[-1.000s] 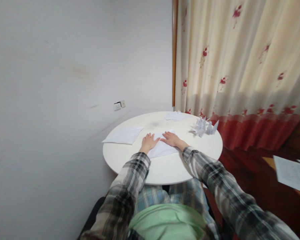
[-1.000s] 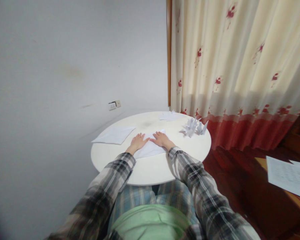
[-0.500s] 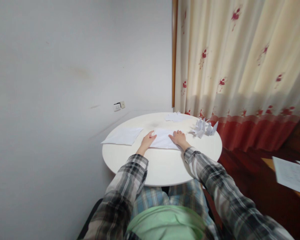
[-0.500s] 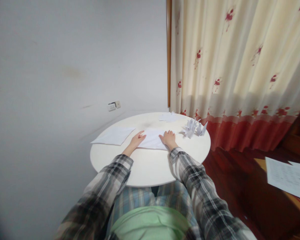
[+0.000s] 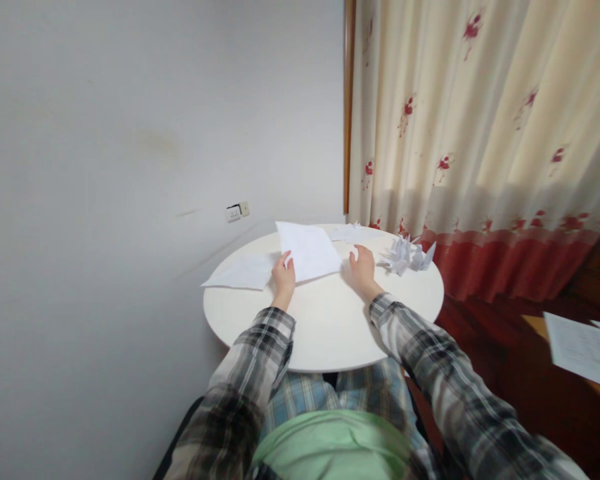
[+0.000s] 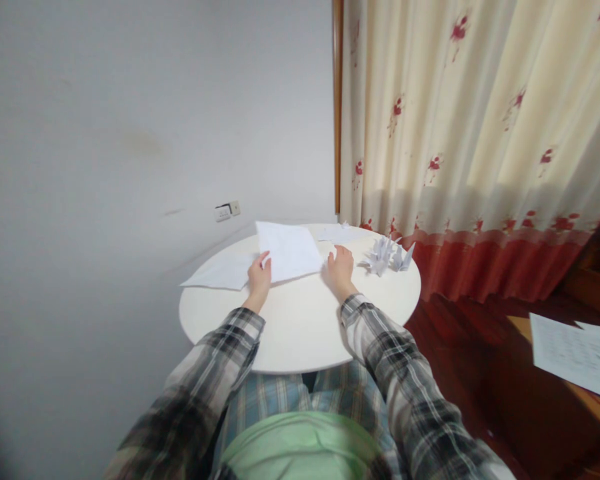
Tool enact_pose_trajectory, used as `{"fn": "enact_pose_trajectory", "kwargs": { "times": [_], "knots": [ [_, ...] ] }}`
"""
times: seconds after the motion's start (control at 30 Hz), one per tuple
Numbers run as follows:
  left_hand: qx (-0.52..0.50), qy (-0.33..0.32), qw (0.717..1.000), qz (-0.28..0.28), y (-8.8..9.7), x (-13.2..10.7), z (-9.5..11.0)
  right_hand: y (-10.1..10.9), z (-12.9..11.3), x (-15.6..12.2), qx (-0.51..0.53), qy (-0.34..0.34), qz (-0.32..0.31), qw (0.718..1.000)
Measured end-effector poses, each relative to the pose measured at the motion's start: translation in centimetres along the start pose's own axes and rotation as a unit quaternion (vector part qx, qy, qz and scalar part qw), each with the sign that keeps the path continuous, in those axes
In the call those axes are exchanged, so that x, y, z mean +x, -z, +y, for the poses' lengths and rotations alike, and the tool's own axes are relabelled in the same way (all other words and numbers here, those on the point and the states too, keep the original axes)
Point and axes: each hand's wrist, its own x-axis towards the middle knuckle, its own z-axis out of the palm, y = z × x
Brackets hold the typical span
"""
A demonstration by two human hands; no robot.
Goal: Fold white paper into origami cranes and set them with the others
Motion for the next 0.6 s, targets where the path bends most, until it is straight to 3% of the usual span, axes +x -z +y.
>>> {"fn": "enact_pose_trajectory", "kwargs": {
  "times": [0.1,0.2,0.37,0.6],
  "knots": [
    [-0.025,0.031,0.987,0.159,1.0,0.5,0.5,-0.3,0.6,0.2,0.019,0.017,0.056,0.998],
    [-0.037,0.088,0.971,0.219,1.8,0.8,0.5,-0.4,0.8,0.3,0.02,0.023,0.084,0.996],
    [-0.05,0.16,0.954,0.25,2.3,0.7,0.6,1.4,0.7,0.9,0.019,0.034,0.172,0.984],
    [-0.016,0.187,0.962,0.199,2.2,0.7,0.5,5.2,2.0,1.6,-0.032,-0.121,0.221,0.967]
  ]
}}
